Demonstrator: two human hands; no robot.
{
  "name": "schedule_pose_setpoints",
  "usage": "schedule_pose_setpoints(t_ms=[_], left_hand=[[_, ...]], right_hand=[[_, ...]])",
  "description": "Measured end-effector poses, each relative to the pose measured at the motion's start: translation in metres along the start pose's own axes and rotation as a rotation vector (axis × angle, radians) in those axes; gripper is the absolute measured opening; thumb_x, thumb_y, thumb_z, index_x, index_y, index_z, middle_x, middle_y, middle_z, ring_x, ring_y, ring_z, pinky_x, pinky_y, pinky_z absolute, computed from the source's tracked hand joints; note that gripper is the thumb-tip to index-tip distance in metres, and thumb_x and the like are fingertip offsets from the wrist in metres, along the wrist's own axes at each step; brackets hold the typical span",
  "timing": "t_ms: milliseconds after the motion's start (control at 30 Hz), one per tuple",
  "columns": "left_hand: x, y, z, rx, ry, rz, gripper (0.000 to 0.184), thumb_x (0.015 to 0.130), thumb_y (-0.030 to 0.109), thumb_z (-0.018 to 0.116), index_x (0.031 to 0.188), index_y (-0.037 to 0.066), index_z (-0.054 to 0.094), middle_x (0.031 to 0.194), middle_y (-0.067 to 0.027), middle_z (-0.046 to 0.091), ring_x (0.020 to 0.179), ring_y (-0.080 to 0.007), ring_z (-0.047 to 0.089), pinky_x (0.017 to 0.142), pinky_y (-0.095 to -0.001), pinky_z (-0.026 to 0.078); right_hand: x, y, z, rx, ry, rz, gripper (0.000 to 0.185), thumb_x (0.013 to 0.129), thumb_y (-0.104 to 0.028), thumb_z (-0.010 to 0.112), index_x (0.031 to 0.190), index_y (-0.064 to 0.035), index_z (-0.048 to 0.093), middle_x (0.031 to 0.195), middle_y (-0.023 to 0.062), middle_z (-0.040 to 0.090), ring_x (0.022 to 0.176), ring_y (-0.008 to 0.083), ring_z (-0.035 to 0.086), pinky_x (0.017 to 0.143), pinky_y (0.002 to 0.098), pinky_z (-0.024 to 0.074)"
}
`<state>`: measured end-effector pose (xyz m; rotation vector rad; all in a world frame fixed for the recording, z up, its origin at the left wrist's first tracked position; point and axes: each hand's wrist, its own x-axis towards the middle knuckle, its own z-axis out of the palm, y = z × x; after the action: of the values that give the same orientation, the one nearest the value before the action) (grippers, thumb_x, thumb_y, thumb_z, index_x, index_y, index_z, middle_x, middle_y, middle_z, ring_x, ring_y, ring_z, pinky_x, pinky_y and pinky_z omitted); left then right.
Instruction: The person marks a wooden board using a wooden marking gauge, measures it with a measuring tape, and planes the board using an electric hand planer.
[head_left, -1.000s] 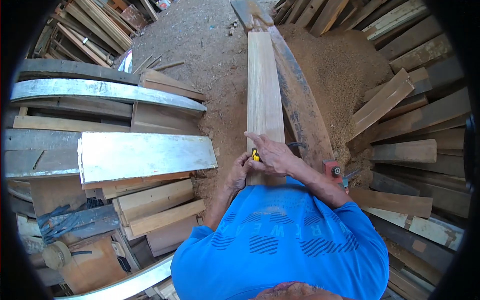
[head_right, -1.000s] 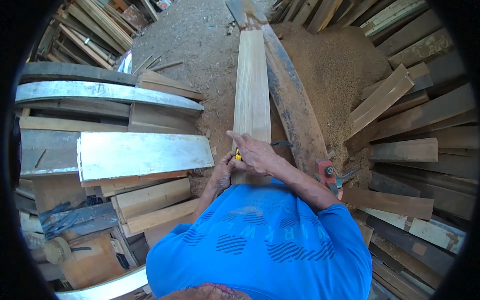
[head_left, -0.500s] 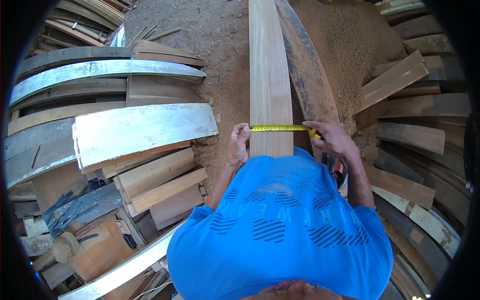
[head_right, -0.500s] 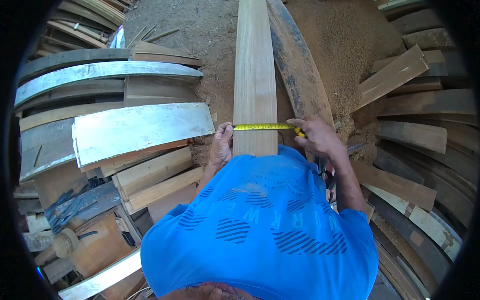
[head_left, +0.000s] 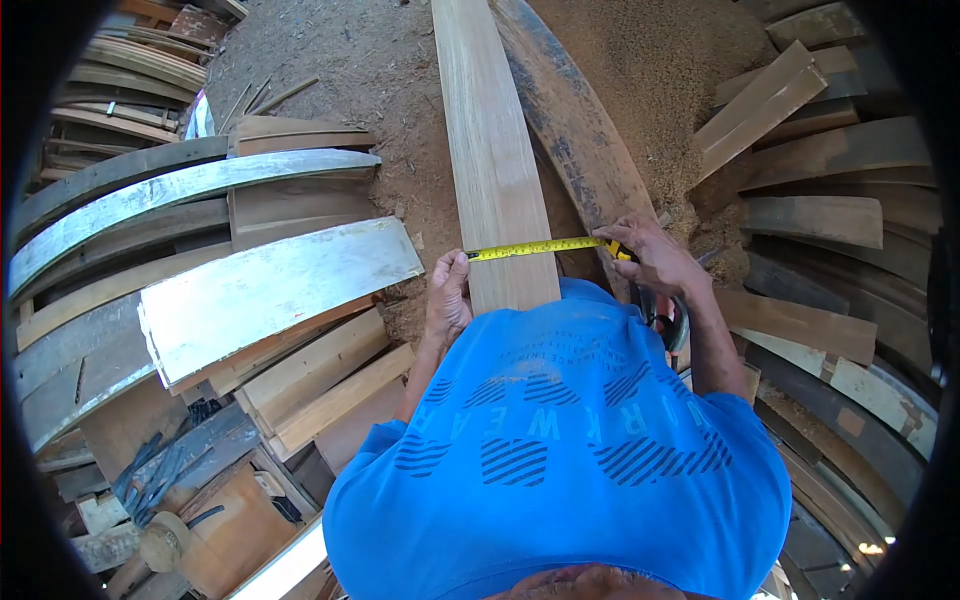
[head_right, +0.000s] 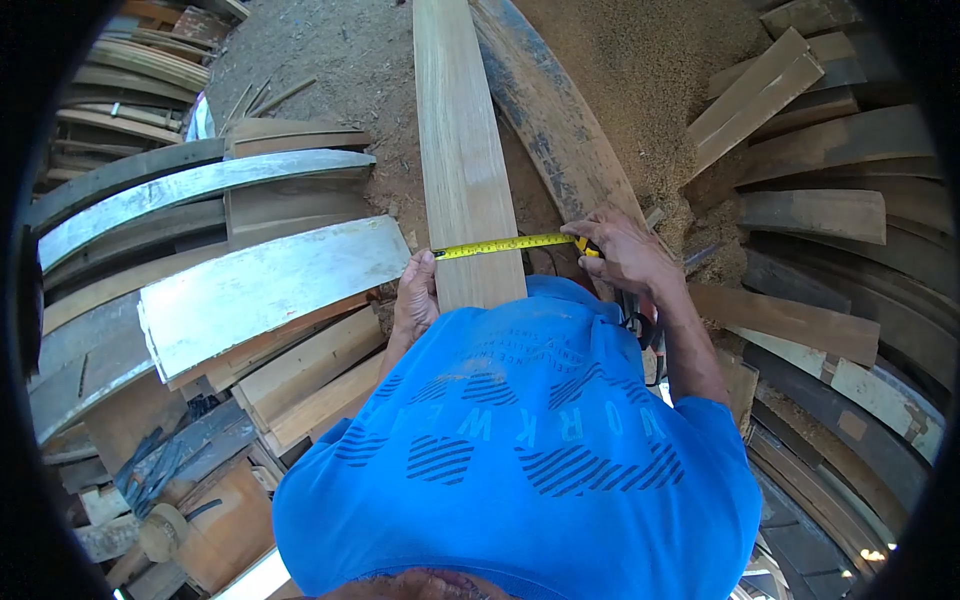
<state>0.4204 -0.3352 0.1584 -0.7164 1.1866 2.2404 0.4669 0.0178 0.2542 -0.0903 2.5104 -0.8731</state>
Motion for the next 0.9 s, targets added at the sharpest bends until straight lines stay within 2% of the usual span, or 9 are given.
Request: schedule_pose_setpoints(t_ms=[233,367,467,567,700,767,867,900], left_hand=[[-0.001,0.002,0.001,0.01,0.019,-0.037,0.039,0.094,0.026,0.076,0.119,0.007,0.053,0.105,-0.0068,0.066,0.093,-0.0176,0.064,0.085,-0.0375,0.057],[0.001,0.003,-0.002,0.003,0.023,-0.054,0.039,0.093,0.025,0.078,0.118,0.008,0.053,0.104,-0.0062,0.066,0.093,-0.0173,0.064,0.085,-0.0381,0.057],[0.006,-0.001,-0.01,0.054,-0.007,-0.016,0.042,0.098,0.03,0.07,0.127,0.006,0.052,0.111,-0.009,0.066,0.101,-0.0226,0.066,0.09,-0.0443,0.057],[-0.009,0.031,0.026,-0.206,-0.193,-0.159,0.054,0.104,0.036,0.059,0.144,0.003,0.044,0.125,-0.0166,0.064,0.116,-0.0317,0.063,0.103,-0.0491,0.051],[0.051,-0.012,0.004,0.568,-0.068,0.432,0.064,0.106,0.044,0.047,0.154,0.003,0.034,0.141,-0.0254,0.056,0.125,-0.0415,0.059,0.108,-0.0501,0.047],[0.06,-0.011,-0.01,1.102,-0.021,0.585,0.066,0.105,0.041,0.047,0.156,0.001,0.031,0.14,-0.0284,0.056,0.127,-0.0429,0.058,0.109,-0.0478,0.044],[0.062,-0.009,-0.054,1.181,0.073,0.412,0.063,0.104,0.039,0.049,0.152,0.0,0.038,0.137,-0.0307,0.058,0.128,-0.0426,0.058,0.107,-0.0466,0.045],[0.056,-0.006,-0.069,1.201,0.059,0.427,0.063,0.103,0.039,0.05,0.152,0.0,0.039,0.135,-0.0301,0.06,0.127,-0.0432,0.058,0.106,-0.0468,0.046]], right_hand=[[0.0,0.004,-0.001,0.004,-0.018,0.011,0.052,0.086,-0.021,0.066,0.137,-0.0113,0.061,0.134,0.0178,0.058,0.129,0.0349,0.054,0.112,0.0436,0.0425],[0.004,0.0,-0.004,0.013,-0.045,0.038,0.052,0.086,-0.021,0.067,0.137,-0.0111,0.061,0.134,0.0178,0.059,0.125,0.0357,0.056,0.11,0.0443,0.0435],[0.006,-0.001,-0.006,0.057,-0.063,0.045,0.051,0.085,-0.021,0.067,0.135,-0.0104,0.062,0.131,0.0187,0.061,0.123,0.0365,0.057,0.109,0.0446,0.0443],[0.025,0.009,0.0,0.107,-0.006,-0.036,0.05,0.084,-0.023,0.068,0.132,-0.0088,0.063,0.127,0.02,0.063,0.121,0.0372,0.058,0.106,0.0445,0.0456],[0.07,-0.004,-0.007,0.146,0.123,-0.056,0.048,0.085,-0.025,0.069,0.129,-0.0065,0.064,0.122,0.0219,0.066,0.117,0.0384,0.06,0.102,0.0449,0.0472],[0.097,-0.001,-0.006,0.117,0.173,-0.025,0.05,0.087,-0.029,0.069,0.13,-0.0066,0.065,0.119,0.0223,0.067,0.118,0.0402,0.06,0.103,0.0465,0.0472],[0.137,0.007,-0.018,0.038,0.262,-0.037,0.049,0.084,-0.025,0.069,0.13,-0.0067,0.065,0.109,0.0232,0.066,0.106,0.0402,0.063,0.096,0.0474,0.0489],[0.153,0.015,-0.023,-0.004,0.269,-0.028,0.049,0.084,-0.025,0.069,0.13,-0.0069,0.065,0.108,0.0231,0.066,0.106,0.0403,0.063,0.095,0.0476,0.0493]])
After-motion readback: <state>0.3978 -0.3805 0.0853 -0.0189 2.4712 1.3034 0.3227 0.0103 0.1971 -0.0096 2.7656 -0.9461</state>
